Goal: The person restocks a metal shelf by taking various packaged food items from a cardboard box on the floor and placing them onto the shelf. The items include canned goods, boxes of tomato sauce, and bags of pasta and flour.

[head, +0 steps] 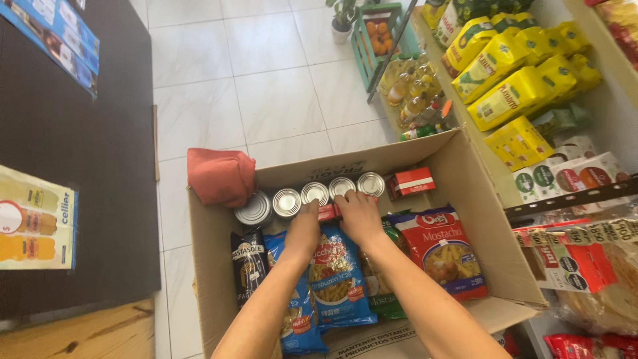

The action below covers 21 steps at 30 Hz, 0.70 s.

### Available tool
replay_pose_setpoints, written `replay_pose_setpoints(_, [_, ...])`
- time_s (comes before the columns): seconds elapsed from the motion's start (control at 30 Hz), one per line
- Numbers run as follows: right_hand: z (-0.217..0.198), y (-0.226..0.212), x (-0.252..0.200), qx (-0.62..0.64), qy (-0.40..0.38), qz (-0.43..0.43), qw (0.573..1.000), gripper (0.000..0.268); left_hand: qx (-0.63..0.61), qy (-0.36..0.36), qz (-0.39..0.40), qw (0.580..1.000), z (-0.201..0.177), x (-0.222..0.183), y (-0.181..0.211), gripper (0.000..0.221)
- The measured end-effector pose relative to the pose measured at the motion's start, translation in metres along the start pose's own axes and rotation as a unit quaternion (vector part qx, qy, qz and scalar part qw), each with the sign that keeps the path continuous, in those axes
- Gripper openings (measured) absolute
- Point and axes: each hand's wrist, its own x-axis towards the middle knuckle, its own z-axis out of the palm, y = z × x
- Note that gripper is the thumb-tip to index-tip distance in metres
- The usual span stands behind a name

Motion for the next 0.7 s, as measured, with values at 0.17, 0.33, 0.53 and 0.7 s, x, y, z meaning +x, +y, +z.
replay_pose_setpoints(0.17, [-0.071, 0.035, -0.06, 0.077, -0.023, 0.05, 0.995, 0.051, 0.167, 0.151, 0.142, 0.964, 0.033, 0.01, 0.012, 0.063])
replay_pose_setpoints(0.33, [-0.171, 0.095, -0.161, 0.16, 0.067, 0.145, 0.974, 0.021, 0.154, 0.189, 0.363, 0.899, 0.056, -0.009, 0.124, 0.035])
replay_pose_setpoints(0.53, [-0.279, 0.177, -0.315, 0.097, 0.202, 0.234, 0.946, 0.016, 0.064, 0.143, 0.628, 0.762, 0.107, -0.105, 0.327, 0.01])
replay_pose_setpoints(0.7, [-0.389, 0.218, -0.48, 0.053, 0.31, 0.322, 0.893, 0.005, 0.035, 0.124, 0.716, 0.687, 0.196, -0.197, 0.49, 0.006])
